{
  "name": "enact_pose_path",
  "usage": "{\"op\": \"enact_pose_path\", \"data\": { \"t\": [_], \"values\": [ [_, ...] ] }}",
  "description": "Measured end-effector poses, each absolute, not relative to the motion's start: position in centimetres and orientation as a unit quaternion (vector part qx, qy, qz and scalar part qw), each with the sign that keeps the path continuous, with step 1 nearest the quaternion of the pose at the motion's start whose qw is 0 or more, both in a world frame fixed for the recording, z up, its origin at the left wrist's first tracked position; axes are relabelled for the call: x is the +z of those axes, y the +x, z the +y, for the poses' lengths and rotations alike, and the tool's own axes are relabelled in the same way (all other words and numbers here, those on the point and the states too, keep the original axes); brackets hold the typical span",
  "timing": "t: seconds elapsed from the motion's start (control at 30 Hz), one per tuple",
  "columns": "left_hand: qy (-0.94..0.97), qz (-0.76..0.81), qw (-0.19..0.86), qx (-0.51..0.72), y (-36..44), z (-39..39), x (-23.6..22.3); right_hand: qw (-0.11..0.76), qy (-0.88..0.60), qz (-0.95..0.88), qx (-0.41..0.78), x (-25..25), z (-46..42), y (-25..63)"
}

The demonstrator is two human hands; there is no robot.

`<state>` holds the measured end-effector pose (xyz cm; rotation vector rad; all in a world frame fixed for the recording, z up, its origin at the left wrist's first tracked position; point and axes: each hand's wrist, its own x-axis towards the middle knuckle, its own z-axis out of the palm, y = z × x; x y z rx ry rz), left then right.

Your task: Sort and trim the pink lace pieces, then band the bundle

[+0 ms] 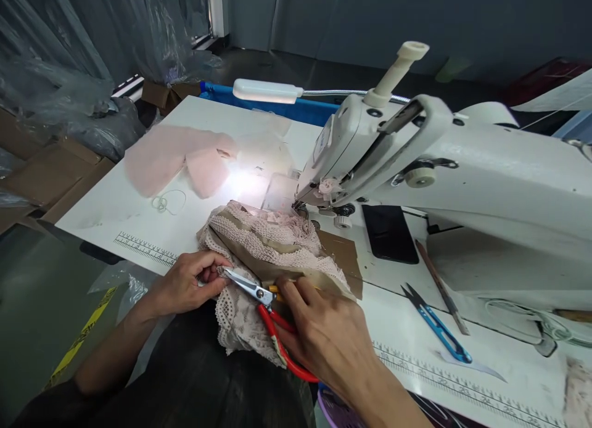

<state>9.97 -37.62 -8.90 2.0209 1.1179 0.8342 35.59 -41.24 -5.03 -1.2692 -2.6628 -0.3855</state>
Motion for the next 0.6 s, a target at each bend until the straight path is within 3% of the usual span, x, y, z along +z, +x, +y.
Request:
{"op": "enact_pose_path", "data": {
  "t": [0.6],
  "values": [
    [0.772, 0.421, 0.357, 0.316, 9.85, -37.56, -8.49, 0.091, -0.427, -0.887, -0.153, -4.83, -41.51, 34.58]
  ]
}}
